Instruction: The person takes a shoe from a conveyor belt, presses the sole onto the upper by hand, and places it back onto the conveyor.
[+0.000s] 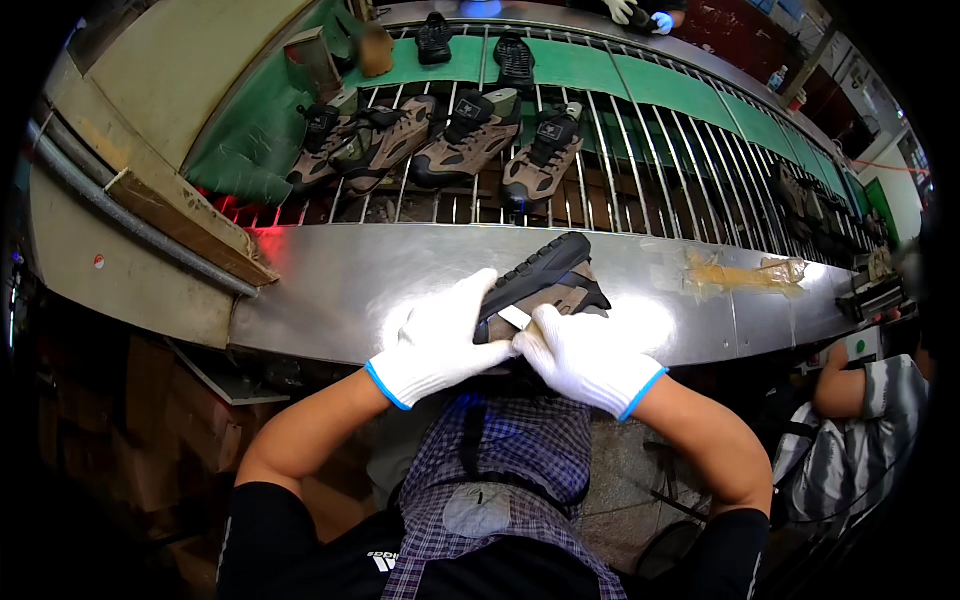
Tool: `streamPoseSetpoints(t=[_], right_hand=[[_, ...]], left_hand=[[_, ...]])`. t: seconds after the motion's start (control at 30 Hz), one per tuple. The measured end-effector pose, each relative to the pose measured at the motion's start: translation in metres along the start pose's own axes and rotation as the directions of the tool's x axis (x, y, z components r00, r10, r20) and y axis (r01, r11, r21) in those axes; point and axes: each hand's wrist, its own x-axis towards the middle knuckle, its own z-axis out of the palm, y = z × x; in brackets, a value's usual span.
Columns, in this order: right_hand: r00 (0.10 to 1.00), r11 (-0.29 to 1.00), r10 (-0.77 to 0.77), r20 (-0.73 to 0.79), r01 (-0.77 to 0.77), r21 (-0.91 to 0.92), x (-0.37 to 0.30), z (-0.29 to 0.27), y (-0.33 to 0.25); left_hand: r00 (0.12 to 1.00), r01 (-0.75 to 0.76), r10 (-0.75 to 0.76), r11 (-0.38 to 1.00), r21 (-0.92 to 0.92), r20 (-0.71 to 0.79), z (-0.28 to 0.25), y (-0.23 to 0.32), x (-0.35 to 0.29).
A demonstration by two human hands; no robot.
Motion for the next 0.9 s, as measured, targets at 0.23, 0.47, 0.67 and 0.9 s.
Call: streamPoseSetpoints(t=[0.23,0.47,0.67,0.9], right_hand=[[0.995,0.892,0.035,0.089,-0.072,0.446,-0.003,0.033,0.004],[0.985,0.986,-0.160,-0.068,0.156,-0.065,-0.003,0.019,0.004],[0.995,0.911,-0.092,-0.027,0.095,0.402,0.008,0.048,0.000],[0.949,0.977,0.205,-0.240,-0.212,-0.003,-0.040,0.031,0.051]], left_hand=[[0.982,-0.188,0.189,0.981,0.040,-0.020,-0.004,-0.008,-0.002],[0.956,-0.287,0.280,0.956,0.067,0.088,-0.017,-0.017,0.008],[0.925,-0.380,0.377,0.921,0.089,0.053,-0.018,-0.026,0.007],[0.942,-0.334,0.323,0.933,0.136,0.096,-0.023,-0.020,0.003]])
